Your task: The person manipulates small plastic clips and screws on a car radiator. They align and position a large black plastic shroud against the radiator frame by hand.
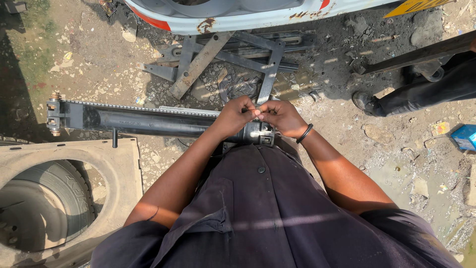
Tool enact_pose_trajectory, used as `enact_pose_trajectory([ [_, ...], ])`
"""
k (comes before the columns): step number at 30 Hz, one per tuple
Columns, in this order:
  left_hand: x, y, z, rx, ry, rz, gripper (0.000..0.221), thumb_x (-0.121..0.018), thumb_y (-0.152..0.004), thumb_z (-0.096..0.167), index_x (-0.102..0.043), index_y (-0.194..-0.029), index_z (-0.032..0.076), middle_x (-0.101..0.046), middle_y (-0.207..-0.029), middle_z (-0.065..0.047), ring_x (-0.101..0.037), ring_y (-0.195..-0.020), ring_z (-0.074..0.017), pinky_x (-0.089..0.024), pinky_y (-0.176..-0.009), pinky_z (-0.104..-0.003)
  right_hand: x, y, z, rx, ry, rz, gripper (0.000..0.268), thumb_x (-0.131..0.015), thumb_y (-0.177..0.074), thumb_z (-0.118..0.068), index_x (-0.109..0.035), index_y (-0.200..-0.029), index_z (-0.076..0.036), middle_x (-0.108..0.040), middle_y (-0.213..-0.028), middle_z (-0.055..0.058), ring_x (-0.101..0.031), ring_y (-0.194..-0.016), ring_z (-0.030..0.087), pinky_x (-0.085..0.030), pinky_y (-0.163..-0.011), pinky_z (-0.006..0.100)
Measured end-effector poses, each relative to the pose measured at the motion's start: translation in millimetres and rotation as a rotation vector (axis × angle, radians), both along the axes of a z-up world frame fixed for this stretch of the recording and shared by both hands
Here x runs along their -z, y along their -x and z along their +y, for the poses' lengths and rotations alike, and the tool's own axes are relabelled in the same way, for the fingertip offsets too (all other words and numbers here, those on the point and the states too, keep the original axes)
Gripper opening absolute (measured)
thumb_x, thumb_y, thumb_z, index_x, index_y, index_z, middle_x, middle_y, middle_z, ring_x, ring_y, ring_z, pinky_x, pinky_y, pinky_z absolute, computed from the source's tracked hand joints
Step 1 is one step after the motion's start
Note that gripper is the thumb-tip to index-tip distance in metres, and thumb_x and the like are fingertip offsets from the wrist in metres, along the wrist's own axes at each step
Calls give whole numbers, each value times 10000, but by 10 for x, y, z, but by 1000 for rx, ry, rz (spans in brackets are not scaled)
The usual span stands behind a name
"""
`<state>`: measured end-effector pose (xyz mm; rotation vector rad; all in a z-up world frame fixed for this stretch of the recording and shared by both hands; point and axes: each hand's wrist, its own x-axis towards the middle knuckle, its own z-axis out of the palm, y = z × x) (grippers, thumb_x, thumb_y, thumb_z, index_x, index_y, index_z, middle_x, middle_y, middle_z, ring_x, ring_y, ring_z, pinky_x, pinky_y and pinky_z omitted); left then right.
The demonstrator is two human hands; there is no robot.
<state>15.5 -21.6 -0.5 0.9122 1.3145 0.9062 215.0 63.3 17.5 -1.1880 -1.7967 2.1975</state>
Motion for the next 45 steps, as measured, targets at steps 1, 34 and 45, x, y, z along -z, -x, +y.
enact_pose_trajectory([
  [1,4,-16,-4,18,-92,52,247,-770,-924,216,-623,-880,22,-663,-819,-43,-631,-750,-114,-515,-654,-298,1,-38,1,-18,-16,-22,136,-709,-961,-108,-722,-1048,-3,-711,-904,13,-624,-816,56,-515,-712,245],
  [34,-195,17,-28,182,-17,144,183,-754,-962,151,-724,-1066,3,-692,-916,-109,-658,-820,-212,-526,-739,-371,44,-484,-167,48,-53,-159,327,-746,-926,-164,-732,-1218,-19,-759,-1059,80,-665,-916,107,-538,-818,254],
  [45,-290,-223,80,166,-442,549,233,-773,-892,166,-654,-1042,32,-612,-978,-107,-654,-913,-322,-537,-762,-437,284,-362,-61,101,-55,-16,356,-704,-946,-50,-686,-1300,-14,-734,-1038,29,-627,-908,51,-523,-802,219],
])
